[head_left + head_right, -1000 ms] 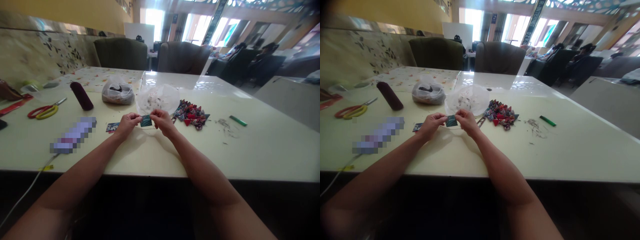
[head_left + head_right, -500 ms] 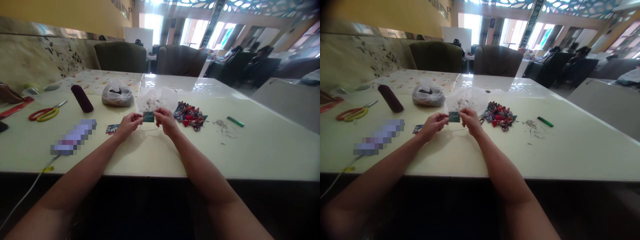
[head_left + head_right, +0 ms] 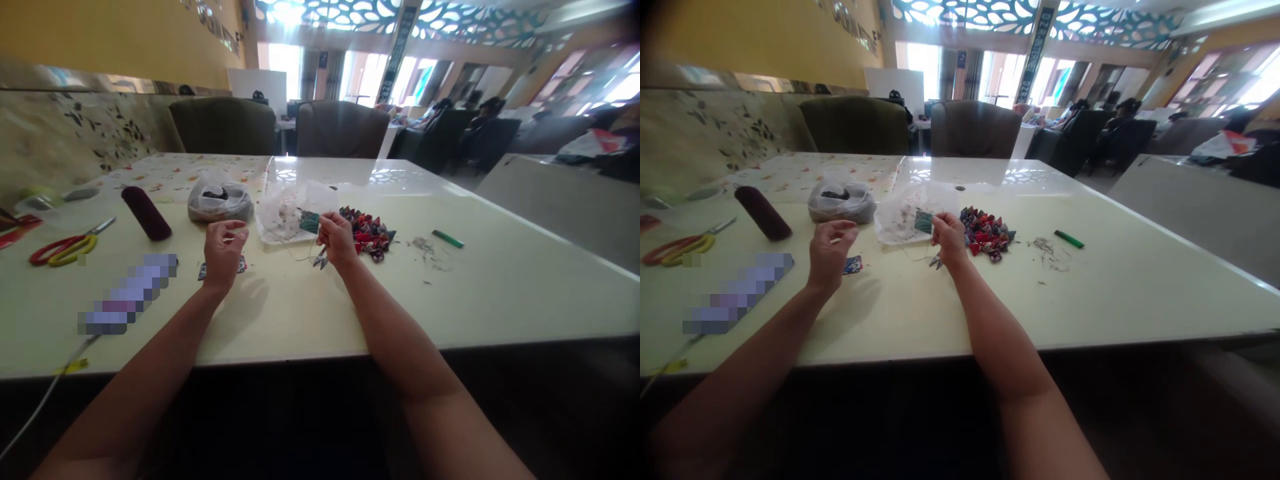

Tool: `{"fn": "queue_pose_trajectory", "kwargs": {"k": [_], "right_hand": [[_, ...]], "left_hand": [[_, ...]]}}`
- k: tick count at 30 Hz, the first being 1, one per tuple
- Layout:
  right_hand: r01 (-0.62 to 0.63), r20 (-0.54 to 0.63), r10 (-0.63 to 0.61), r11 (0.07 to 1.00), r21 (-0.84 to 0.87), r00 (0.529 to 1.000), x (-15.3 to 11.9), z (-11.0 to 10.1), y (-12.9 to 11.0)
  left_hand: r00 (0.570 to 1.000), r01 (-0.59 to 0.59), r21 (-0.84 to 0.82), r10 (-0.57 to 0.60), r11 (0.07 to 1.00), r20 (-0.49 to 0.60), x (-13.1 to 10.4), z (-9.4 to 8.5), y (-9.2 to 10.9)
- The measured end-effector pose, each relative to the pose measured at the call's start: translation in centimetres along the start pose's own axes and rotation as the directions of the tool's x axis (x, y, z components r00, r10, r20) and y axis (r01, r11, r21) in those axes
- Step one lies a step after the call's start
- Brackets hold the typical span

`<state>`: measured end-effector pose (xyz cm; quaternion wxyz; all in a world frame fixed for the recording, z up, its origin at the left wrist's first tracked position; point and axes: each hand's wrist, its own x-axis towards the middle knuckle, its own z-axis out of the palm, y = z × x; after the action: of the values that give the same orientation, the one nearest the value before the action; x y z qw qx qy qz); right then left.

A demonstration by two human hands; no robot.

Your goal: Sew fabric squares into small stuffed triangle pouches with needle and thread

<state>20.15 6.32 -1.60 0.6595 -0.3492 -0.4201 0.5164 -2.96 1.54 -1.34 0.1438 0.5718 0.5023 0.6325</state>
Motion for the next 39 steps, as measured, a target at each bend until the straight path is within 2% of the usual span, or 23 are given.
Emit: {"fn": "queue_pose_trajectory", "kwargs": {"k": [3,6,8,9,11,13,15,17,19,22,25,27,29,31,33,35,37,39], "right_hand": [[-0.038,0.172,0.033,0.999,0.022,0.985,-1.0,0.7,-0.2],[-0.089,0.303,0.083,0.996,0.005,0.949,-1.9,1.5,-0.3],[-0.116,0.373,0.113,0.993,-0.014,0.921,-2.4,1.9,-0.2],[-0.124,0.4,0.122,0.992,-0.02,0.908,-2.6,2.1,-0.1],[-0.128,0.437,0.129,0.991,-0.033,0.89,-2.8,2.4,0.2],[-0.126,0.462,0.139,0.99,-0.06,0.876,-3.0,2.6,0.6],[-0.126,0.473,0.158,0.987,-0.098,0.867,-3.2,2.8,0.9],[-0.127,0.451,0.169,0.984,-0.123,0.876,-3.3,2.9,1.0],[-0.115,0.4,0.155,0.986,-0.12,0.903,-3.2,2.9,0.9],[-0.032,0.275,0.063,0.993,-0.118,0.959,-2.3,2.3,-0.3],[0.086,0.07,-0.077,0.985,-0.152,0.995,-1.4,0.5,-3.0],[0.141,-0.071,-0.152,0.981,-0.135,0.986,-1.6,-1.4,-5.4],[0.209,-0.162,-0.234,0.965,-0.16,0.959,-2.8,-3.9,-7.9],[0.202,-0.282,-0.251,0.961,-0.19,0.926,-4.9,-6.6,-10.0],[0.167,-0.436,-0.233,0.969,-0.184,0.869,-7.3,-9.3,-11.5],[0.137,-0.587,-0.204,0.978,-0.157,0.783,-9.7,-11.8,-12.3],[0.12,-0.666,-0.178,0.984,-0.132,0.725,-11.6,-13.8,-12.6],[0.096,-0.703,-0.148,0.989,-0.114,0.695,-13.1,-15.2,-12.6]], "left_hand": [[0.991,0.064,0.014,-0.062,0.998,-0.122,0.6,-0.2,-1.0],[0.99,0.07,-0.057,-0.076,0.996,-0.116,0.7,-0.2,-1.1],[0.99,0.138,-0.149,-0.137,0.979,0.018,0.4,0.0,-0.6],[0.978,0.198,-0.193,-0.179,0.961,0.11,0.2,0.2,-0.3],[0.921,0.334,-0.247,-0.258,0.91,0.293,-0.4,0.6,0.3],[0.853,0.441,-0.259,-0.312,0.859,0.418,-0.8,0.9,0.7],[0.803,0.516,-0.254,-0.358,0.818,0.476,-1.0,1.1,0.8],[0.786,0.568,-0.277,-0.411,0.775,0.462,-0.8,1.0,0.5],[0.794,0.595,-0.337,-0.471,0.73,0.383,-0.2,0.7,0.0],[0.802,0.59,-0.432,-0.558,0.682,0.213,1.1,-0.2,-1.1],[0.793,0.544,-0.494,-0.608,0.678,0.039,2.6,-1.1,-2.3],[0.782,0.507,-0.53,-0.622,0.68,-0.05,3.4,-1.7,-3.1],[0.778,0.476,-0.547,-0.619,0.689,-0.103,4.0,-2.0,-3.8],[0.782,0.457,-0.543,-0.609,0.705,-0.131,4.4,-2.1,-4.3],[0.789,0.444,-0.54,-0.598,0.715,-0.143,4.6,-2.2,-4.5],[0.789,0.434,-0.555,-0.597,0.71,-0.146,4.6,-2.2,-4.5],[0.779,0.433,-0.579,-0.61,0.691,-0.146,4.5,-2.2,-4.2],[0.761,0.445,-0.59,-0.631,0.674,-0.148,4.3,-2.2,-3.9]]}}
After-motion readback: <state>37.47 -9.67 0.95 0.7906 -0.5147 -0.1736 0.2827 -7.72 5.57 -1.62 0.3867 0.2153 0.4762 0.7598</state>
